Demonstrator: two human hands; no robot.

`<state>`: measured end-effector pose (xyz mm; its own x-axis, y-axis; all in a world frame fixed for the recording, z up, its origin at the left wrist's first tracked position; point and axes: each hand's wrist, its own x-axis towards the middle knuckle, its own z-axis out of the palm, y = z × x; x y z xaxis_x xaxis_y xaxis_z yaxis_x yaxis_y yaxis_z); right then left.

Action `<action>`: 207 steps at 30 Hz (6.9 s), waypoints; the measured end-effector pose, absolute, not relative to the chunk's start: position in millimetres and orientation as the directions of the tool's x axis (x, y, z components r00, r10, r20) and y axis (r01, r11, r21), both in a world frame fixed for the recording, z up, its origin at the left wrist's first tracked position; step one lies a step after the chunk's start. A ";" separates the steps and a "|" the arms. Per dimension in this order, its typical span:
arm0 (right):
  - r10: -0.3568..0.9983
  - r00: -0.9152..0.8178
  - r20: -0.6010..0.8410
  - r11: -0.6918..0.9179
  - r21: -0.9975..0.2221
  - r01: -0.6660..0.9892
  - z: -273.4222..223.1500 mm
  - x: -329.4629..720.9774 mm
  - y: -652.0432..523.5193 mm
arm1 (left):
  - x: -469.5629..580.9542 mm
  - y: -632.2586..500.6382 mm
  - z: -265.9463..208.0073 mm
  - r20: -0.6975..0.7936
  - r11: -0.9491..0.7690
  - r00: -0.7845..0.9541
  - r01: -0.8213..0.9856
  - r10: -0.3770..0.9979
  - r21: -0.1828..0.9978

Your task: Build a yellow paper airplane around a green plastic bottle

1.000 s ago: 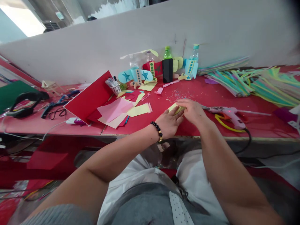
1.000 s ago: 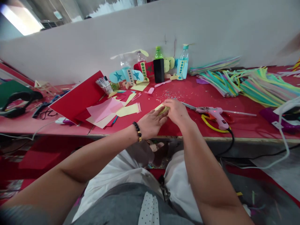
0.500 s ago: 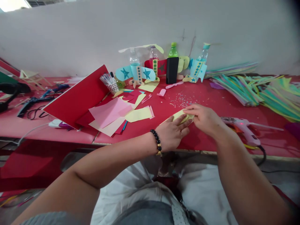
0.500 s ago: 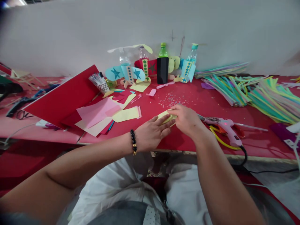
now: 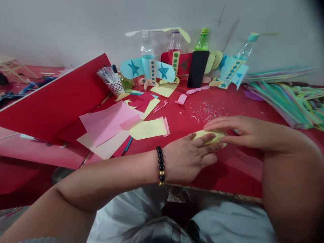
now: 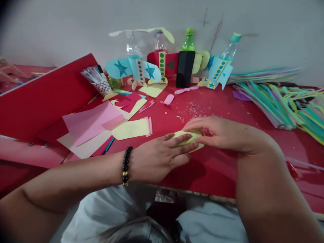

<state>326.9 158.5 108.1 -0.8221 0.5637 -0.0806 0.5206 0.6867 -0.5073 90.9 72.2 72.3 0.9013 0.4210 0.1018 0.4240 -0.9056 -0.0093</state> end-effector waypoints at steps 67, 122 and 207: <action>0.920 -0.284 -0.271 -0.257 -0.962 0.087 88.6 313.5 158.2 | 16.7 149.8 95.8 0.283 -0.287 0.377 -0.045 0.882 0.957; 0.843 -0.510 -0.168 -0.121 -0.985 0.123 62.8 249.0 111.3 | 75.6 123.0 73.2 -0.133 0.193 0.149 -0.536 0.980 0.822; 0.948 -0.296 0.121 0.279 -0.763 0.582 53.2 282.3 149.7 | -13.4 171.4 97.0 0.076 -0.401 0.554 0.495 0.829 0.771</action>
